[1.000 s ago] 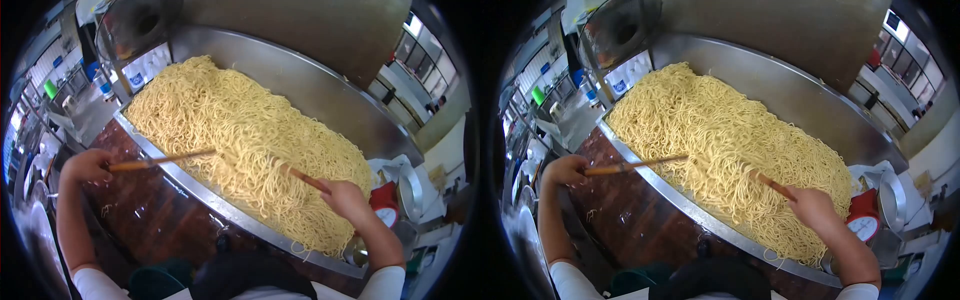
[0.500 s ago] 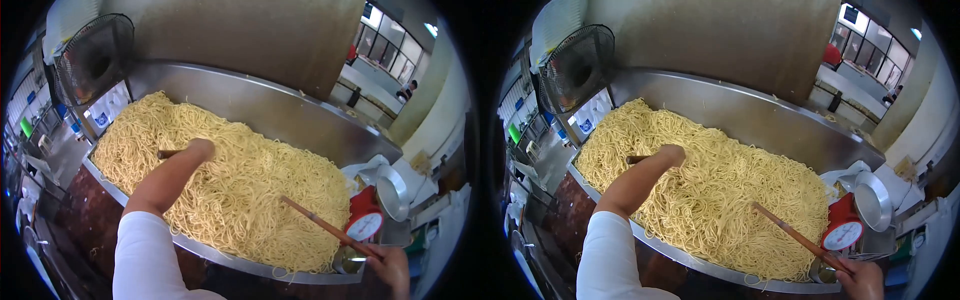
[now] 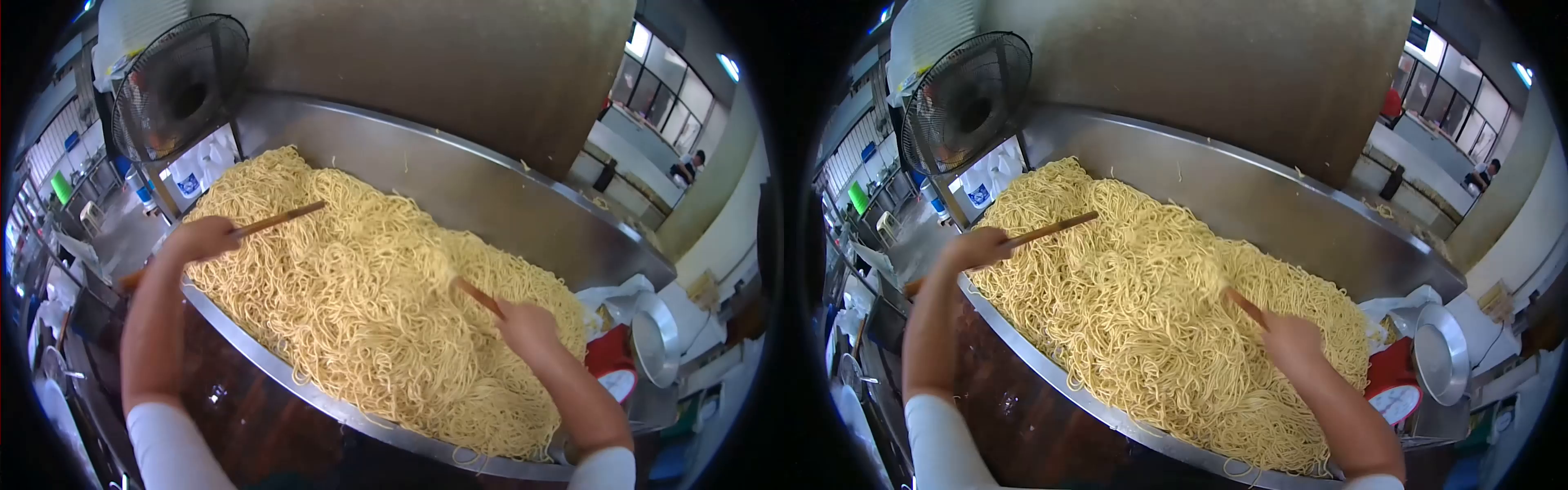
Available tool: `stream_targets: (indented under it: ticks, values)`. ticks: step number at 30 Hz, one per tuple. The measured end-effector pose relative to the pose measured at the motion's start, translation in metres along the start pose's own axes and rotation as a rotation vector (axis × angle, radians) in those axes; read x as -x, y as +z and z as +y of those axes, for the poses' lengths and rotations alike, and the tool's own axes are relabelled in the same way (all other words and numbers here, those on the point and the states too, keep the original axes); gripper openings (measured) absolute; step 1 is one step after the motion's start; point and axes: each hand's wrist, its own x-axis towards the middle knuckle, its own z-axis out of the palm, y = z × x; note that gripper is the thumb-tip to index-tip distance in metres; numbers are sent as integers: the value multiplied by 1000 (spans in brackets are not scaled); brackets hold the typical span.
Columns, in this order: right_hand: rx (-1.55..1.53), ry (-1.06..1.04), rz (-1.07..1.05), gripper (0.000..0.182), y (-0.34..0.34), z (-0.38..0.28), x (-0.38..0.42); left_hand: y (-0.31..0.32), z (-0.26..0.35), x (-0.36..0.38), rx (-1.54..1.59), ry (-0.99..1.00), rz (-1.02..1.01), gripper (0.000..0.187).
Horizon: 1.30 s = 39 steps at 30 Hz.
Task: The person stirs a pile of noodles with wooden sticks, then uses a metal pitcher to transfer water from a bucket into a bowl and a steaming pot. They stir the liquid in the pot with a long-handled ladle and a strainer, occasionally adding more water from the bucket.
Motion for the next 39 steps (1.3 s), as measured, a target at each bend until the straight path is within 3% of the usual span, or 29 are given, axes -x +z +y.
stream_targets:
  ticks: [2, 3, 4, 5, 7, 9, 12, 13, 14, 15, 16, 17, 18, 19, 23, 25, 26, 27, 28, 29, 31, 33, 35, 36, 38, 39]
  values:
    - [-61, 16, 51, 30, -33, 25, 70, 51, 23, -83, -153, -1, 115, 32]
    - [-12, 69, 84, 31, -52, 34, 103, 102, 32, -151, -12, -84, 128, 33]
    - [-110, 101, 122, 29, -64, 49, 132, 128, 79, -163, -115, 93, 190, 35]
    - [-174, 146, 82, 23, -82, 52, 155, 127, 126, -153, -74, 121, 52, 36]
    - [-211, 144, 81, 26, -81, 65, 172, 137, 165, -137, -81, 244, 43, 37]
    - [17, 80, -142, 26, -62, 49, 153, 150, 166, -116, -51, 306, -35, 37]
    - [59, -9, 90, 25, -31, 8, 48, 154, 152, -89, -39, 352, -76, 35]
    - [130, 12, 29, 24, -37, -11, 10, 145, 133, -76, 163, 347, -76, 36]
    - [86, -76, 130, 24, -28, -26, -15, 135, 116, -61, 360, 349, -75, 36]
    - [-11, -19, 43, 25, -15, -50, -23, 123, 97, -47, 457, 294, -81, 40]
    - [-108, 37, -42, 26, -5, -70, -29, 112, 71, -34, 397, 372, 27, 40]
    - [-85, -5, -22, 28, 17, -76, -25, 80, 58, 0, 376, 238, -54, 38]
    - [-58, -47, 0, 30, 40, -77, -13, 75, 23, -1, 274, 335, 72, 36]
    - [-92, -61, 3, 30, 46, -70, 7, 49, 13, 22, 260, 208, 23, 36]
    - [-187, -63, -71, 27, 1, 4, 108, 59, -27, -22, -169, -83, -47, 30]
    - [-286, -56, -40, 33, -39, 43, 159, 102, 8, -61, -76, -104, 37, 32]
    - [-248, 18, -75, 34, -66, 51, 185, 137, 27, -87, -189, 188, 162, 34]
    - [-213, 92, -111, 34, -84, 52, 201, 176, 48, -127, -169, 284, 205, 34]
    - [-211, 86, -112, 34, -87, 50, 202, 152, 105, -99, -36, 76, 37, 34]
    - [-109, 74, -165, 33, -88, 49, 202, 159, 122, -105, -53, 224, -21, 35]
    - [14, 39, -168, 30, -62, 37, 176, 167, 142, -97, 52, 347, -115, 38]
    - [41, 31, -28, 27, -13, -7, 95, 170, 144, -99, 73, 323, -116, 37]
    - [40, 0, -46, 30, -3, -54, 15, 161, 142, -85, 134, 278, -109, 40]
    - [-194, -87, 144, 31, 5, -75, 2, 135, 137, -69, 158, 254, -97, 45]
    - [-88, -116, 148, 30, 50, -85, -33, 103, 115, -50, -165, 212, -33, 64]
    - [-92, -94, 141, 30, 49, -84, -21, 97, 90, -41, -298, 291, 18, 71]
